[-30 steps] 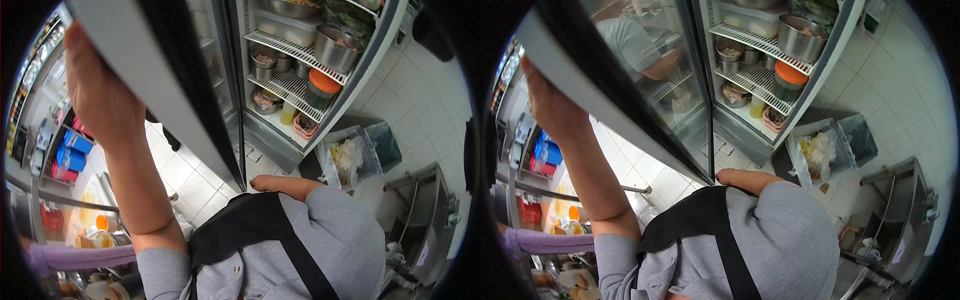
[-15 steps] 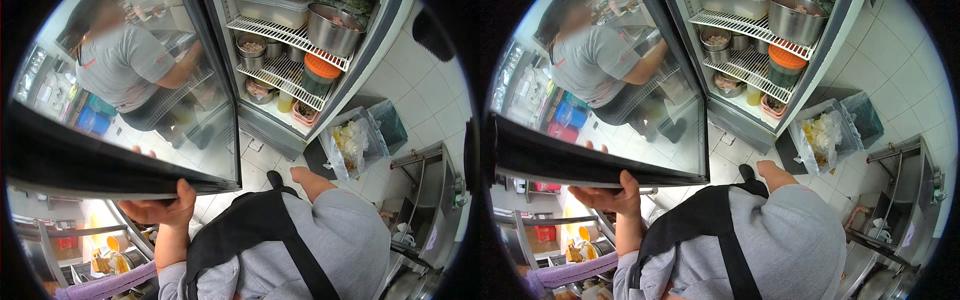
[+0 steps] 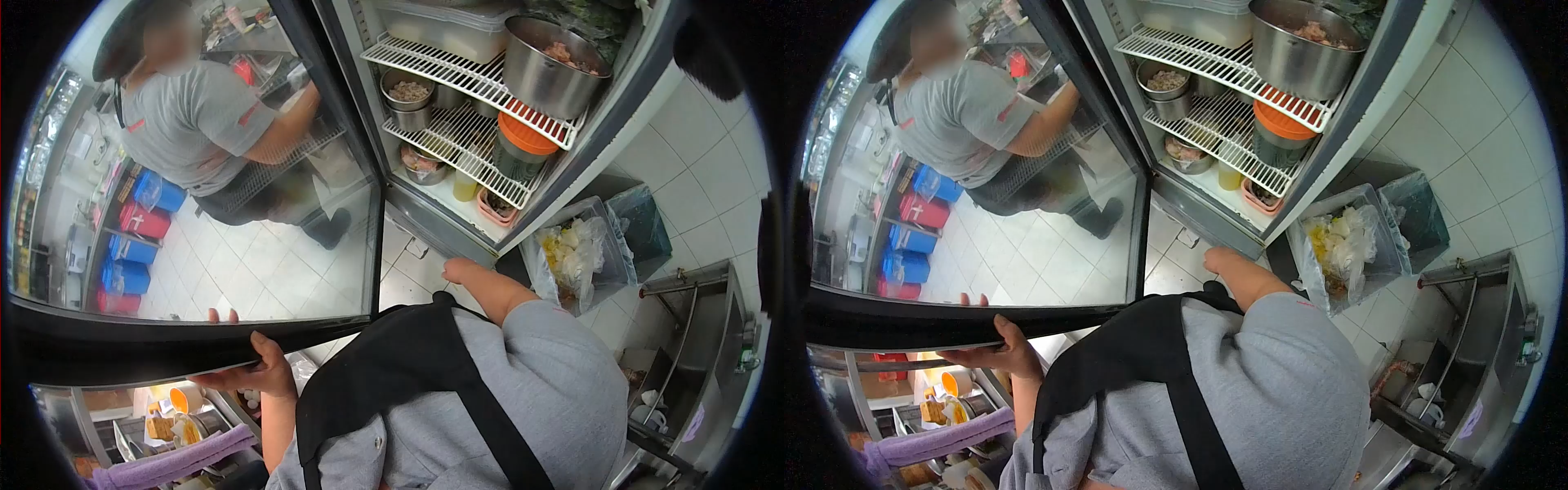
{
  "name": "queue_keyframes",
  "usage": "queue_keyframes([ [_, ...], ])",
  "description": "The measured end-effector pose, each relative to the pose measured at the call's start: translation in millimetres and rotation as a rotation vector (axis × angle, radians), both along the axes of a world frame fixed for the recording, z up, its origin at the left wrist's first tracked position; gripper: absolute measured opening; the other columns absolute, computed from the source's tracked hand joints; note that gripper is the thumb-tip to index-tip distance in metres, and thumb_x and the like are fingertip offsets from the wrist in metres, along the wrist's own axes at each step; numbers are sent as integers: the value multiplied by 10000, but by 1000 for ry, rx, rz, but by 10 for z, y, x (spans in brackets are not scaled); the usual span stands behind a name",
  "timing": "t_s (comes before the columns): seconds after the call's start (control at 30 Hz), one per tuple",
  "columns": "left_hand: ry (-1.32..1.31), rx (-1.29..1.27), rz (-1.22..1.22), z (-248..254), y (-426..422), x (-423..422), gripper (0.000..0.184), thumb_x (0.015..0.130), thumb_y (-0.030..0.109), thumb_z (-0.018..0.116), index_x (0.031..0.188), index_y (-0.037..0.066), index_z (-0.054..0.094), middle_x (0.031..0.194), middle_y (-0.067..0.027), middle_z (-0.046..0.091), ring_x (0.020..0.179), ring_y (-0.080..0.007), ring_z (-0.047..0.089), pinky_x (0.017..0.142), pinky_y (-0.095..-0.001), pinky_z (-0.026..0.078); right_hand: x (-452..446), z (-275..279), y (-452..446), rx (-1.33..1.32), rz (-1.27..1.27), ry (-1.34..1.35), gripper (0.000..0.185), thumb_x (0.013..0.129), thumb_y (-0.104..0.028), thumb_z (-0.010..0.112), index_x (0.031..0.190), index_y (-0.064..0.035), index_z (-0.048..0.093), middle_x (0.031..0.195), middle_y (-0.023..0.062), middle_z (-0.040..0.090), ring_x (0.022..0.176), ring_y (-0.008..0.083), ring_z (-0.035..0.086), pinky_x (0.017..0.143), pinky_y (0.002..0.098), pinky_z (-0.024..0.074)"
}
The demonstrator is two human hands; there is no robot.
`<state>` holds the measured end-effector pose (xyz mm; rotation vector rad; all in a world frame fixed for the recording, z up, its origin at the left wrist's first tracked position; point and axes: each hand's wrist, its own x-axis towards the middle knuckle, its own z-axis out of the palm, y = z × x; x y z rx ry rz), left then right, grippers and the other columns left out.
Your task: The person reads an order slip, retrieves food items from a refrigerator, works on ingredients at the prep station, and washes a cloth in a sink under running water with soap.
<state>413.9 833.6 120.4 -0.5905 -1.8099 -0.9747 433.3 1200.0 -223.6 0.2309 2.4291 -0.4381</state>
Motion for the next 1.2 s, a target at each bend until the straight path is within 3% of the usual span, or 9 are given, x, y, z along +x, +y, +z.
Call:
queue_keyframes([
  [0.23,-24,83,-47,-137,96,43,894,806,4,510,1438,303,-47,1391,-198,242,1201,-392,465,959,-479,477,231,-476,370,48,65,-62,310,772,-210,546,995,-34,670,1065,201,634,1000,352,609,866,445,477],
  [0.37,-24,106,-40,-223,69,46,889,809,4,507,1440,298,-45,1399,-196,235,1198,-398,465,966,-484,470,248,-253,390,53,36,-232,333,785,-98,520,1083,-25,650,1144,198,609,1076,329,588,908,416,469],
  [0.57,-31,115,-11,-164,205,124,889,825,50,560,1439,291,-36,1400,-209,262,1213,-397,459,964,-482,469,180,-295,338,8,21,-128,331,767,-88,524,1062,-13,654,1114,213,617,1047,343,600,892,425,475],
  [0.93,6,129,-34,-148,246,124,847,839,35,531,1444,276,-12,1406,-214,263,1221,-442,433,963,-497,461,390,-461,463,14,99,-109,303,749,-143,530,988,-21,670,1052,206,636,988,358,611,844,447,481],
  [1.0,-8,137,-63,-145,223,117,880,782,19,556,1427,194,-17,1387,-227,215,1171,-457,462,932,-482,492,456,-477,540,37,70,-110,304,749,-176,515,960,-26,675,1013,207,644,965,367,613,833,455,480],
  [1.2,32,159,-98,-218,199,70,880,783,17,554,1427,184,-23,1395,-226,216,1159,-469,475,942,-475,484,536,-564,534,57,65,-94,312,754,-184,513,962,-13,671,1016,211,642,966,369,612,832,455,480],
])
